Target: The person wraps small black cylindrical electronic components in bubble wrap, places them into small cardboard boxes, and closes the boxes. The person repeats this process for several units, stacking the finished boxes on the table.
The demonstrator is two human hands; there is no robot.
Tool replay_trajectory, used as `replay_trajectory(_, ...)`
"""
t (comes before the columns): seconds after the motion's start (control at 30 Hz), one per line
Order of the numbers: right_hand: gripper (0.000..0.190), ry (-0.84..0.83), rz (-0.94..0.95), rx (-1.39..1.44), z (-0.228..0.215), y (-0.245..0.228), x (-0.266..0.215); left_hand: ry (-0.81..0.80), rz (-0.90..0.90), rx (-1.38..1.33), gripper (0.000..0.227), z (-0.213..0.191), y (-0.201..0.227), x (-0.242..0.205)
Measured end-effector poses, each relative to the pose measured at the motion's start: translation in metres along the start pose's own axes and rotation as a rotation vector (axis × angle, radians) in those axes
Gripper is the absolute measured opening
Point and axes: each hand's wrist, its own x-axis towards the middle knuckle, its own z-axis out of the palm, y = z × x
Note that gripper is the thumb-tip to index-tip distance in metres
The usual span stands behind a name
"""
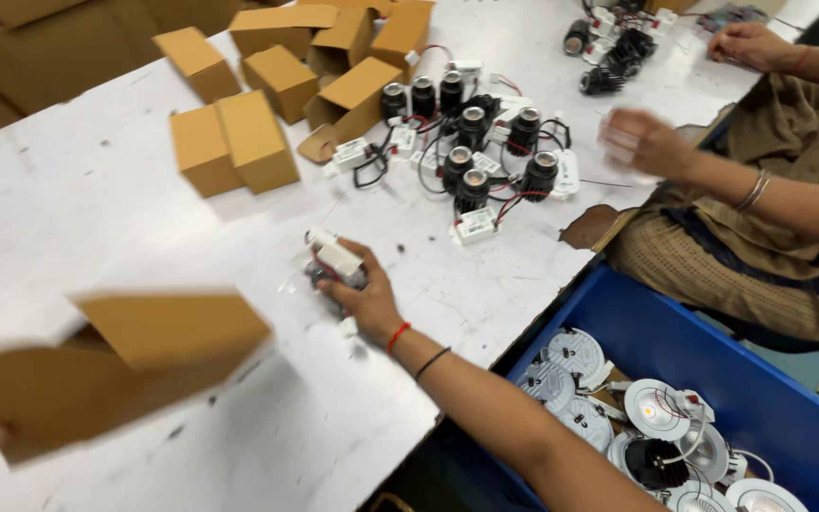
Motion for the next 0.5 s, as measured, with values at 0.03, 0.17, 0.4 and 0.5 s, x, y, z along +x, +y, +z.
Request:
replay_trajectory(0.03,0.069,0.0,-0.01,-0.027,0.0,0.004,-0.001,-0.065,-0.067,-0.008,0.022,-0.006,0.006,-0.019)
replay_trajectory(0.17,0.067,-0.112,-0.176,0.055,-0.003,0.021,-0.004,-0.336,-0.273,0.103,0.029,-0.013,0.04,-0.062)
replay_trajectory(0.4,0.069,-0.121,-0.091,0.357,-0.008,0.0,-0.067,-0.143,0.037,0.172,0.007,0.015,0.083,-0.083)
replay_trajectory(0.5,0.063,-0.148,0.157,0.315,-0.001,-0.053,-0.098,-0.123,-0.164,0.166,0.007,0.027,0.097,-0.086)
